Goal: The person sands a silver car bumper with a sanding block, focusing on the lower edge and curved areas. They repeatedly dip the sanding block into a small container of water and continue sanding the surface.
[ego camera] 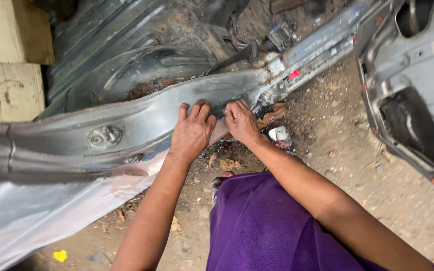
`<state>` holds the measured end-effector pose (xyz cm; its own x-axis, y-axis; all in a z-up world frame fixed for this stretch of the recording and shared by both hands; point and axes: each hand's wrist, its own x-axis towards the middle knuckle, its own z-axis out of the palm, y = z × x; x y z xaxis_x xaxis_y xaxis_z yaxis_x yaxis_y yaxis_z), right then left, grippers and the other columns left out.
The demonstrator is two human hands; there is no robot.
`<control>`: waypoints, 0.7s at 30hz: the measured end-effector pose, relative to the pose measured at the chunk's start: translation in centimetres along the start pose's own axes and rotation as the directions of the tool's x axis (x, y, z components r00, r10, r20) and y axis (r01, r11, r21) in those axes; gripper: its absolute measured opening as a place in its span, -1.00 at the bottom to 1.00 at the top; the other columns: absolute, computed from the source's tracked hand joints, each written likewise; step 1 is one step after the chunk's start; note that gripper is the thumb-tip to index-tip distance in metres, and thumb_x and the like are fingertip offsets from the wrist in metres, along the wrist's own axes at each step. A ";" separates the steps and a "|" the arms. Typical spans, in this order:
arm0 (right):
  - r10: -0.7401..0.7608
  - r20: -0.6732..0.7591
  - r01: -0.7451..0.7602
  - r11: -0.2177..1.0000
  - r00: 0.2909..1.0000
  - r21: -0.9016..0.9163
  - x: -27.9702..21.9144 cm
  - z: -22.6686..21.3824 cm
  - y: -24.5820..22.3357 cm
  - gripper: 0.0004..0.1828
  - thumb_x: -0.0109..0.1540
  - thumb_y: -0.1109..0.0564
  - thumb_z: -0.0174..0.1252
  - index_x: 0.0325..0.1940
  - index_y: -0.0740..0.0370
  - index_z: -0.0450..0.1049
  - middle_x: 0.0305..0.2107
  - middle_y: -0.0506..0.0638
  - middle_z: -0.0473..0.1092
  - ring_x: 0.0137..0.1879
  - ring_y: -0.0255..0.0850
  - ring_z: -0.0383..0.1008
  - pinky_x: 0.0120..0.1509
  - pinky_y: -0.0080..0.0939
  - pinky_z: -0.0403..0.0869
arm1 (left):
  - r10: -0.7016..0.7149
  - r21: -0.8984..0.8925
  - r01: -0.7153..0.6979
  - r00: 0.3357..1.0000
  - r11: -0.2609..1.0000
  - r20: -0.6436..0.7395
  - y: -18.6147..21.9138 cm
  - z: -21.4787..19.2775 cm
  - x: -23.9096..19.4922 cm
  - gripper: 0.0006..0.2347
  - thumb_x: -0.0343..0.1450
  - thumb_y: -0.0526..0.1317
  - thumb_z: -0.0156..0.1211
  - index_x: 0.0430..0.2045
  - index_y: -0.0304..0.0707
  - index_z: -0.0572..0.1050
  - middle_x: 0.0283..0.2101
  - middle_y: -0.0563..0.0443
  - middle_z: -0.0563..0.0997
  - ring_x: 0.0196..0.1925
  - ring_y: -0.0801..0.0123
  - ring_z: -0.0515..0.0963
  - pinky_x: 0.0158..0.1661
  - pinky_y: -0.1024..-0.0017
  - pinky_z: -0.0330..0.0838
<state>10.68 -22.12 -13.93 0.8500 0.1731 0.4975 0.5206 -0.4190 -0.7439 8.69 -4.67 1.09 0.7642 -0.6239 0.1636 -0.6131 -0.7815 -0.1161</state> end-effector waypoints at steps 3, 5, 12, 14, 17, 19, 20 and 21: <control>0.309 0.111 -0.323 0.935 0.945 0.148 -1.4 0.3 2.1 -0.86 0.35 0.29 -0.05 -0.28 0.16 0.35 -0.47 -0.02 0.31 -0.26 -0.04 0.39 -0.07 -0.06 0.43 | -0.007 0.023 0.007 1.000 1.000 -0.003 -0.3 0.8 -0.4 -0.91 0.44 -0.28 -0.01 -0.46 -0.14 0.44 -0.05 -0.14 0.51 0.24 0.07 0.41 0.08 0.04 0.15; 0.496 0.064 -0.497 0.840 0.866 0.217 -2.7 0.0 5.0 -0.86 0.40 0.28 -0.13 -0.23 0.18 0.30 -0.45 0.01 0.28 -0.30 -0.05 0.33 -0.08 -0.04 0.39 | 0.008 0.029 -0.008 1.000 1.000 -0.006 -0.3 1.2 -0.4 -0.92 0.44 -0.30 0.01 -0.47 -0.16 0.43 -0.09 -0.16 0.49 0.23 0.04 0.41 0.07 0.03 0.16; 0.744 -0.086 -0.749 0.659 0.663 -0.072 -11.5 -13.4 15.3 -0.70 0.48 -0.01 -0.01 -0.26 0.18 0.41 -0.59 0.07 0.25 -0.38 -0.07 0.27 -0.16 0.02 0.27 | -0.027 0.031 0.027 1.000 0.999 0.008 0.2 0.3 -0.1 -0.90 0.44 -0.28 0.01 -0.46 -0.17 0.46 -0.10 -0.13 0.50 0.20 0.07 0.41 0.09 0.08 0.16; 0.954 0.296 -0.297 -0.274 0.034 0.915 -11.7 -17.6 16.6 -0.54 0.25 0.28 0.07 0.22 0.07 0.24 0.31 0.42 0.07 -0.47 -0.50 -0.04 -0.38 -0.67 0.27 | -0.040 0.043 0.039 0.999 0.998 0.026 0.2 0.5 -0.1 -0.90 0.45 -0.27 0.01 -0.46 -0.16 0.46 -0.11 -0.10 0.49 0.20 0.10 0.41 0.10 0.08 0.15; 0.750 0.100 -0.725 0.659 0.654 -0.200 -17.7 -14.2 26.8 -0.90 0.39 0.18 0.16 -0.03 0.05 0.42 -0.34 -0.05 0.43 -0.18 -0.08 0.49 0.02 -0.03 0.45 | -0.045 0.052 0.043 0.998 0.998 0.042 0.2 1.1 0.0 -0.89 0.45 -0.27 0.00 -0.47 -0.16 0.46 -0.11 -0.09 0.48 0.19 0.10 0.41 0.10 0.09 0.16; 0.657 0.206 -0.659 0.749 0.725 -0.073 -11.6 -11.7 15.1 -0.91 0.38 0.17 0.17 -0.03 0.06 0.47 -0.31 -0.04 0.45 -0.18 -0.16 0.48 0.01 -0.10 0.47 | -0.053 0.052 0.050 0.997 0.997 0.063 0.4 0.3 0.2 -0.89 0.46 -0.27 0.00 -0.47 -0.16 0.46 -0.10 -0.08 0.48 0.20 0.12 0.41 0.10 0.10 0.15; 0.538 0.291 -0.577 0.814 0.791 0.066 -7.3 -10.3 8.6 -0.90 0.36 0.17 0.17 -0.03 0.06 0.51 -0.28 -0.03 0.48 -0.19 -0.24 0.47 0.00 -0.17 0.49 | -0.064 0.054 0.060 0.995 0.997 0.079 0.4 -0.2 0.3 -0.88 0.47 -0.28 0.00 -0.47 -0.17 0.46 -0.09 -0.08 0.48 0.21 0.13 0.41 0.11 0.11 0.15; 0.535 0.294 -0.577 0.813 0.792 0.075 -5.7 -8.9 6.7 -0.90 0.36 0.17 0.17 -0.03 0.06 0.51 -0.28 -0.03 0.48 -0.19 -0.24 0.47 0.00 -0.17 0.49 | -0.065 0.062 0.060 0.994 0.996 0.084 0.4 -0.3 0.4 -0.88 0.47 -0.28 0.00 -0.47 -0.17 0.46 -0.09 -0.08 0.48 0.21 0.13 0.41 0.11 0.11 0.15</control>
<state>8.57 -33.83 -17.76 0.9754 0.1745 -0.1350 -0.0613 -0.3736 -0.9256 8.70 -5.19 1.38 0.8165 -0.5707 0.0874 -0.5529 -0.8164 -0.1667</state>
